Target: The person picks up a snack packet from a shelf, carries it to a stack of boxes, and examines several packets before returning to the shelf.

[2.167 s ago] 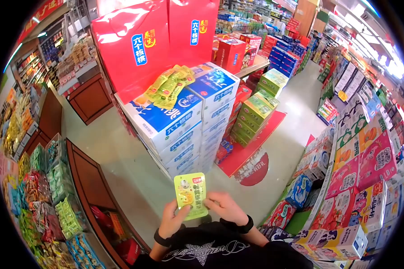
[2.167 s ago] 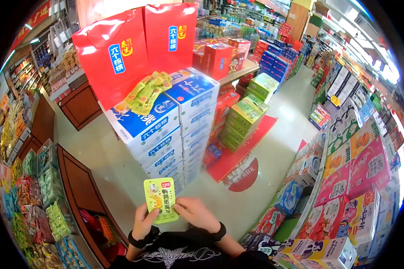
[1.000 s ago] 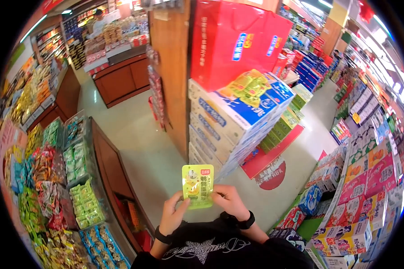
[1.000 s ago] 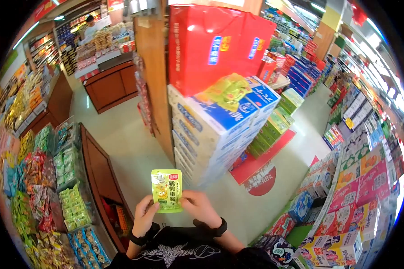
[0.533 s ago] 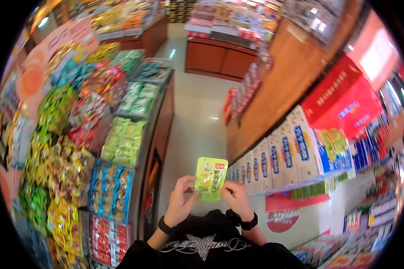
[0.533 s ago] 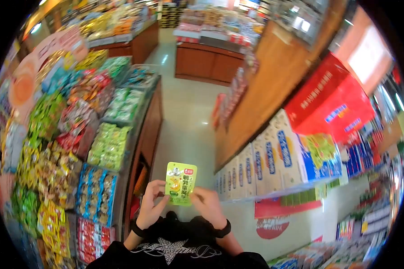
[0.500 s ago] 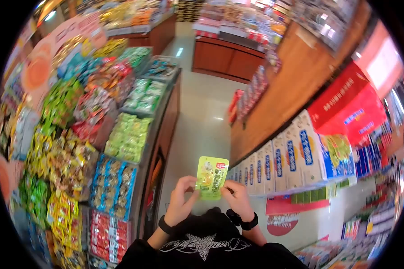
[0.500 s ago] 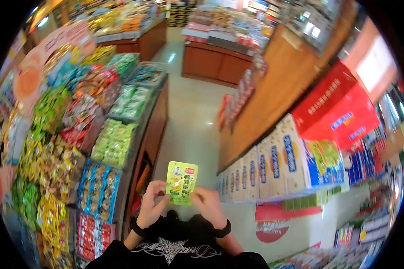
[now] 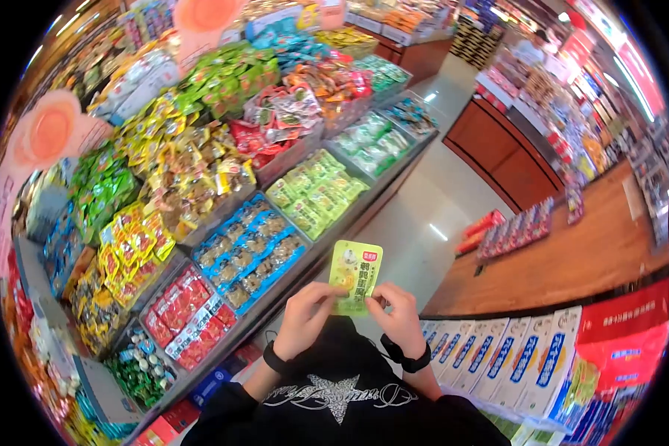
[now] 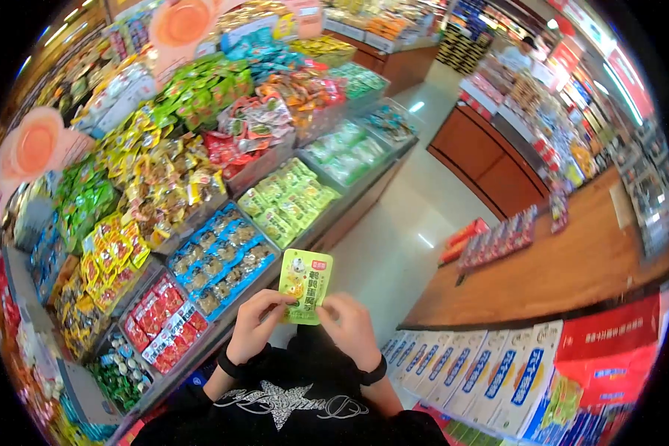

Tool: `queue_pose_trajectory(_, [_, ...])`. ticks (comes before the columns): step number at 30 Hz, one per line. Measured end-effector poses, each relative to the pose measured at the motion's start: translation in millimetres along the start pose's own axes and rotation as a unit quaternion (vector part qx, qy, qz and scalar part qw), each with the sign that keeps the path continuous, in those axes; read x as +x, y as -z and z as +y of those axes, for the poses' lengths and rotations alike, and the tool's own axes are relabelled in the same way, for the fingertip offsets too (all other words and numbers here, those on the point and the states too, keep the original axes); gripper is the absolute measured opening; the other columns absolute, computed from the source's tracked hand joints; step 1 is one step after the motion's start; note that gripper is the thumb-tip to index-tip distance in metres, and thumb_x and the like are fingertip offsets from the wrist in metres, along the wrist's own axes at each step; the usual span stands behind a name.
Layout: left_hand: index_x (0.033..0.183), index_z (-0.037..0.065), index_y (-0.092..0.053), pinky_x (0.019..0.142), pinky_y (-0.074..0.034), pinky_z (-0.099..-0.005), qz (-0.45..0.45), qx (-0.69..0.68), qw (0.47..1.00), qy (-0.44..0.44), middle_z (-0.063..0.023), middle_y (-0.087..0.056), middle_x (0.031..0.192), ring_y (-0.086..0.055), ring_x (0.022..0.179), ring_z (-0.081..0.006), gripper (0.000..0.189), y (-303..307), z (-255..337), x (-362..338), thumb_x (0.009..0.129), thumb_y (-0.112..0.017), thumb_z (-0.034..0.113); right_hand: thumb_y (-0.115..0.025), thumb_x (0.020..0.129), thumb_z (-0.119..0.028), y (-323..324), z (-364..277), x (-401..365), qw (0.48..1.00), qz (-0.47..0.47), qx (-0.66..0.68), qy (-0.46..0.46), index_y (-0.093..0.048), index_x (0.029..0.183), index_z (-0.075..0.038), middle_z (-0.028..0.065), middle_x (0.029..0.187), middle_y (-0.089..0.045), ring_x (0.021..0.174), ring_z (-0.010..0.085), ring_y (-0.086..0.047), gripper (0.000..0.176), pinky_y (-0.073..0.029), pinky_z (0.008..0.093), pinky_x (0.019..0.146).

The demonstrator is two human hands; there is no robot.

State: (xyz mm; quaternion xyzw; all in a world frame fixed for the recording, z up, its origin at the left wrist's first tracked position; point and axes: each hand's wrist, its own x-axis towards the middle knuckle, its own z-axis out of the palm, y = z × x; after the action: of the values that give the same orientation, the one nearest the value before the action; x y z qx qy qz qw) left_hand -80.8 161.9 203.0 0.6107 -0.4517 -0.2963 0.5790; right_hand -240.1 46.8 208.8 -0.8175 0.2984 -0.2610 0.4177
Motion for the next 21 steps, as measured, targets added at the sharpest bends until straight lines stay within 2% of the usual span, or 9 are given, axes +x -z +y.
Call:
queue_pose_trajectory(5, [0.107, 0.003, -0.065, 0.076, -0.049, -0.0322, 0.034, 0.086, 0.995, -0.024, -0.0129, -0.063, 0.093, -0.062, 0.084, -0.0262, 0.024, 10, -6, 28, 0.085, -0.054, 0.001, -0.064, 0.079, -0.005, -7, 21, 56, 0.996, -0.036, -0.055, 0.052, -0.06, 0.08, 0.001, 0.0103, 0.072, -0.057, 0.062, 0.0208, -0.057, 0.008, -0.044, 0.0304, 0.058])
queue_pose_trajectory(10, [0.107, 0.003, -0.066, 0.074, -0.05, -0.0333, 0.066, 0.087, 0.994, 0.02, -0.0131, -0.063, 0.091, -0.062, 0.081, -0.0276, 0.024, 3, -29, 63, 0.086, -0.054, 0.003, -0.062, 0.082, -0.01, -13, 42, 104, 0.989, -0.04, -0.125, 0.074, -0.061, 0.089, -0.001, 0.0121, 0.079, -0.061, 0.07, 0.0255, -0.061, 0.012, -0.048, 0.0339, 0.064])
queue_pose_trajectory(12, [0.109, 0.003, -0.066, 0.079, -0.048, -0.0301, 0.091, 0.063, 0.989, 0.102, -0.0126, -0.066, 0.099, -0.063, 0.088, -0.0223, 0.025, -3, -55, 80, 0.086, -0.055, 0.002, -0.062, 0.081, -0.012, -18, 56, 125, 0.992, -0.07, -0.088, 0.054, -0.062, 0.093, -0.002, 0.0129, 0.081, -0.06, 0.072, 0.029, -0.06, 0.015, -0.047, 0.037, 0.066])
queue_pose_trajectory(13, [0.111, 0.002, -0.065, 0.079, -0.048, -0.0272, 0.116, 0.027, 0.981, 0.152, -0.0109, -0.067, 0.099, -0.062, 0.086, -0.0161, 0.026, -8, -73, 87, 0.087, -0.055, 0.003, -0.062, 0.081, -0.013, -22, 65, 135, 0.994, -0.091, -0.052, 0.037, -0.063, 0.096, -0.004, 0.0138, 0.083, -0.06, 0.075, 0.0326, -0.059, 0.017, -0.047, 0.0402, 0.068])
queue_pose_trajectory(14, [0.111, 0.002, -0.065, 0.079, -0.048, -0.0272, 0.119, 0.026, 0.98, 0.16, -0.0109, -0.067, 0.099, -0.062, 0.086, -0.0161, 0.026, -11, -90, 95, 0.087, -0.055, 0.003, -0.062, 0.081, -0.013, -26, 73, 145, 0.993, -0.099, -0.05, 0.034, -0.063, 0.096, -0.004, 0.0138, 0.083, -0.06, 0.075, 0.0326, -0.059, 0.017, -0.047, 0.0402, 0.068])
queue_pose_trajectory(16, [0.113, 0.001, -0.064, 0.076, -0.047, -0.0239, 0.16, -0.01, 0.965, 0.209, -0.0076, -0.067, 0.097, -0.059, 0.083, -0.0108, 0.027, -16, -125, 108, 0.087, -0.055, 0.003, -0.063, 0.081, -0.014, -35, 94, 162, 0.988, -0.136, -0.072, 0.026, -0.062, 0.103, -0.004, 0.0153, 0.093, -0.062, 0.087, 0.0326, -0.06, 0.024, -0.048, 0.0388, 0.077])
queue_pose_trajectory(17, [0.114, 0.0, -0.064, 0.072, -0.045, -0.022, 0.195, -0.04, 0.961, 0.193, -0.0037, -0.065, 0.094, -0.056, 0.08, -0.0078, 0.028, -21, -146, 115, 0.088, -0.055, 0.003, -0.063, 0.081, -0.014, -41, 108, 171, 0.987, -0.143, -0.071, 0.021, -0.062, 0.103, -0.004, 0.0153, 0.093, -0.062, 0.087, 0.0326, -0.06, 0.024, -0.048, 0.0388, 0.077])
queue_pose_trajectory(19, [0.114, 0.0, -0.063, 0.07, -0.044, -0.021, 0.22, -0.077, 0.948, 0.218, -0.0024, -0.064, 0.092, -0.054, 0.079, -0.0068, 0.028, -26, -168, 132, 0.088, -0.054, 0.003, -0.063, 0.082, -0.016, -56, 141, 186, 0.986, -0.16, -0.024, 0.038, -0.06, 0.111, -0.004, 0.0173, 0.111, -0.06, 0.105, 0.034, -0.055, 0.032, -0.044, 0.0389, 0.092])
queue_pose_trajectory(21, [0.116, 0.0, -0.063, 0.067, -0.042, -0.0186, 0.252, -0.111, 0.936, 0.218, -0.0004, -0.062, 0.09, -0.051, 0.075, -0.004, 0.03, -28, -182, 148, 0.088, -0.053, 0.002, -0.063, 0.082, -0.016, -70, 168, 200, 0.983, -0.181, -0.013, 0.035, -0.059, 0.114, -0.004, 0.0178, 0.118, -0.057, 0.111, 0.0348, -0.052, 0.035, -0.04, 0.0398, 0.096])
